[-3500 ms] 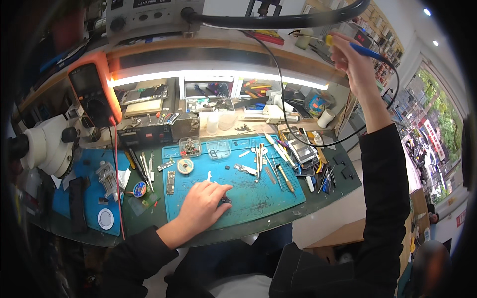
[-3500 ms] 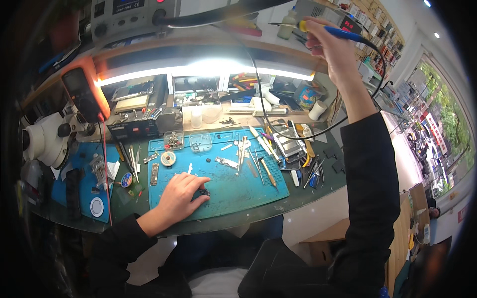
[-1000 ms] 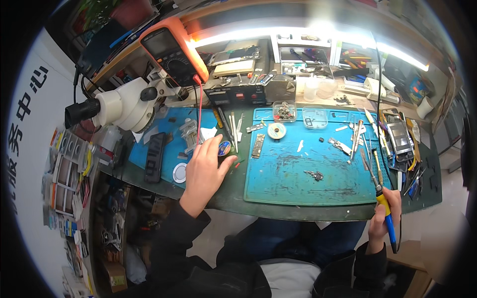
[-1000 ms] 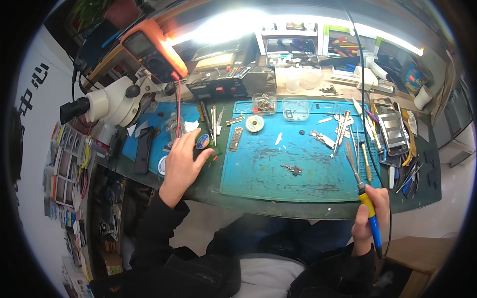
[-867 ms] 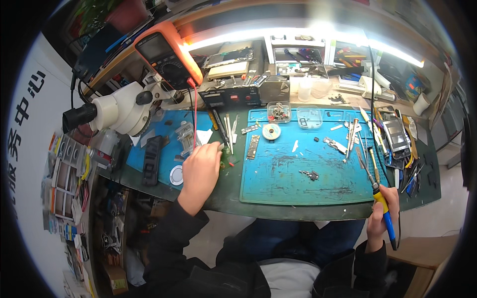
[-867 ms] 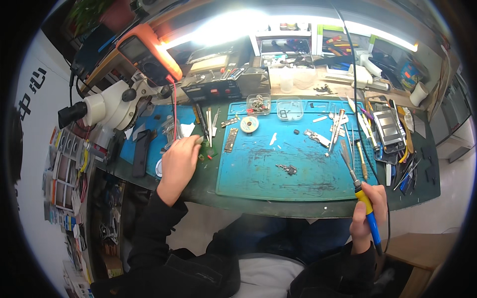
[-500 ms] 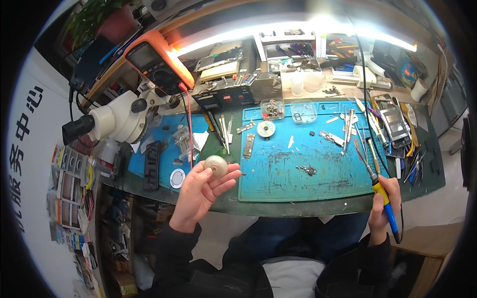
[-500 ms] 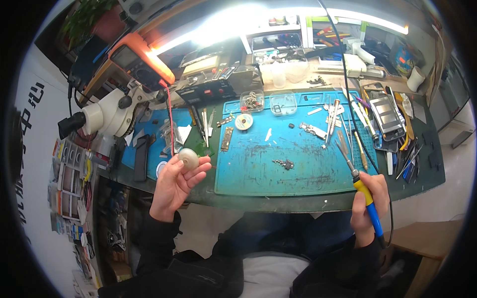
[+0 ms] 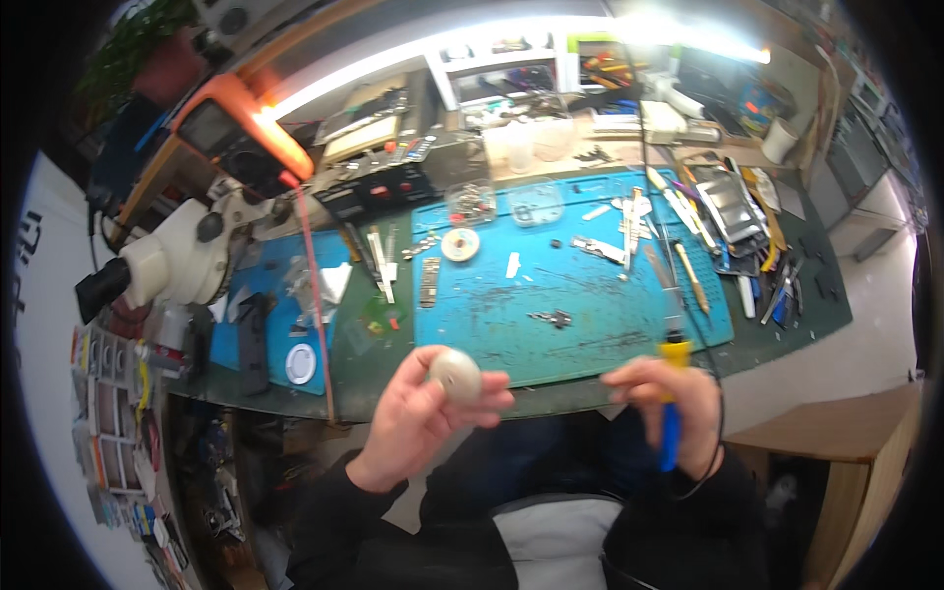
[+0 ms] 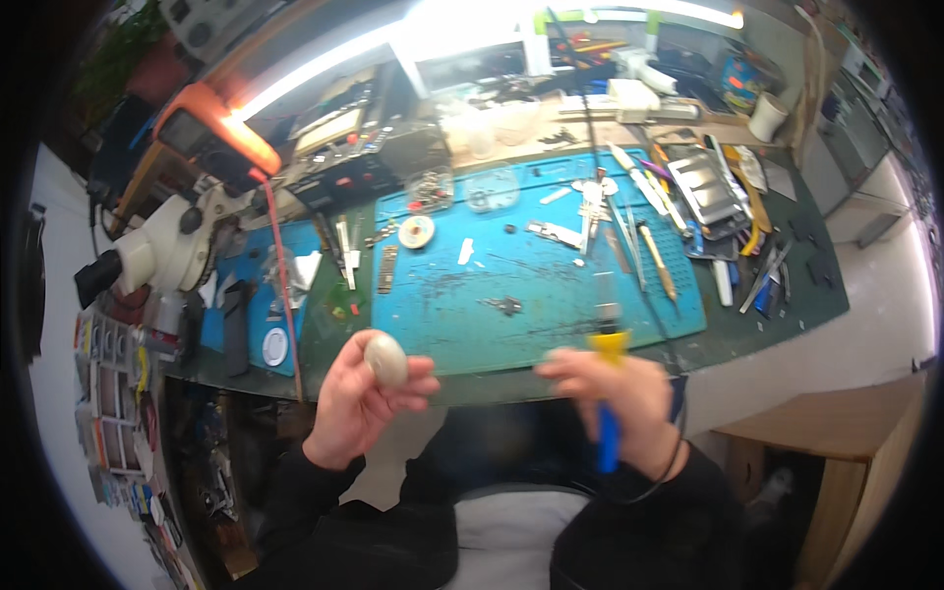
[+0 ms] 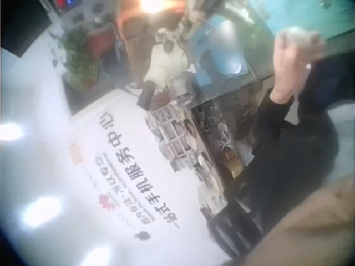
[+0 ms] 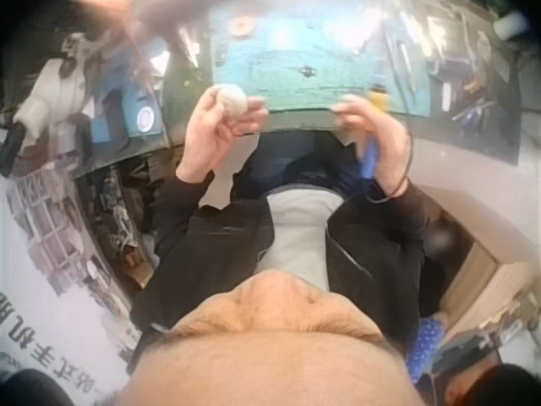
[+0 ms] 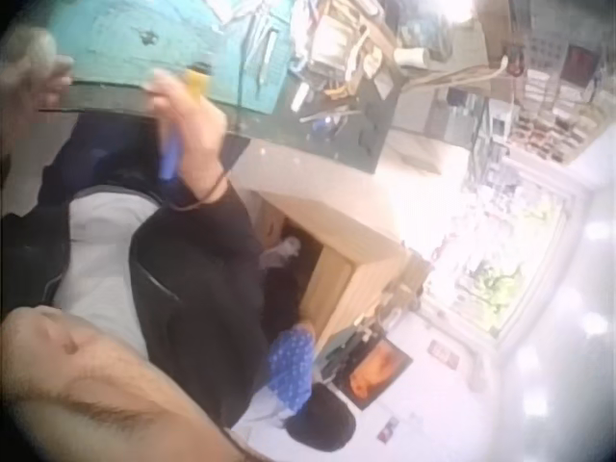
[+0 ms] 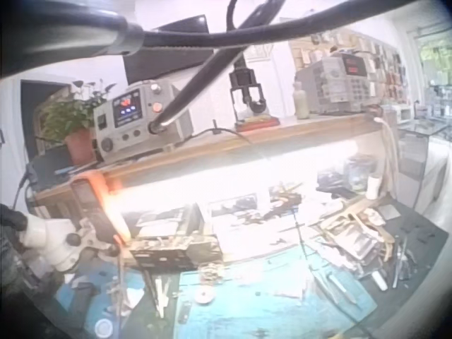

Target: The person uses a hot air gun and a soldering iron to work on small electronic components on a blue mat. They apply flux, heat and solder parts, then open a parts case to retrieve additional components.

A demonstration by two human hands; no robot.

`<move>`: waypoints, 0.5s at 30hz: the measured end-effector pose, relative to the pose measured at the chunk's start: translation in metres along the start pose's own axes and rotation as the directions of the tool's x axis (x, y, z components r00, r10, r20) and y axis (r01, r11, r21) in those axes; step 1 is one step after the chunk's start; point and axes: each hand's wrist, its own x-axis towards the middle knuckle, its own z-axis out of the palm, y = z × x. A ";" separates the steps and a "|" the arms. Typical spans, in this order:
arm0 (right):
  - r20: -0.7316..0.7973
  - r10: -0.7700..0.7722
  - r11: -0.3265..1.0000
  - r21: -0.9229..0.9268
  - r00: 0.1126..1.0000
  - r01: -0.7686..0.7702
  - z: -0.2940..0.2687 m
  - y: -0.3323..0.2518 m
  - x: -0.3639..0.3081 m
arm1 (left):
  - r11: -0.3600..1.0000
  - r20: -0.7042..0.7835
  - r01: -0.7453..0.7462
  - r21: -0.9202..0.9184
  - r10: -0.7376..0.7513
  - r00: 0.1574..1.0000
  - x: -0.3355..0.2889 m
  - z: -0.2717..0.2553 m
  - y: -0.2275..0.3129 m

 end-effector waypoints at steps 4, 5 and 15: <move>0.033 -0.131 0.986 0.109 0.991 0.126 0.033 -0.018 0.018 | 0.998 0.272 0.013 -0.055 0.003 0.962 0.000 0.027 -0.034; 0.035 -0.135 0.987 0.097 0.990 0.131 0.029 -0.017 0.015 | 1.000 0.276 0.026 -0.012 -0.022 0.961 0.002 0.030 -0.038; 0.192 -0.400 0.874 -0.213 0.896 0.436 0.019 -0.017 0.017 | 0.904 0.182 0.334 0.267 -0.388 0.904 0.021 0.041 -0.015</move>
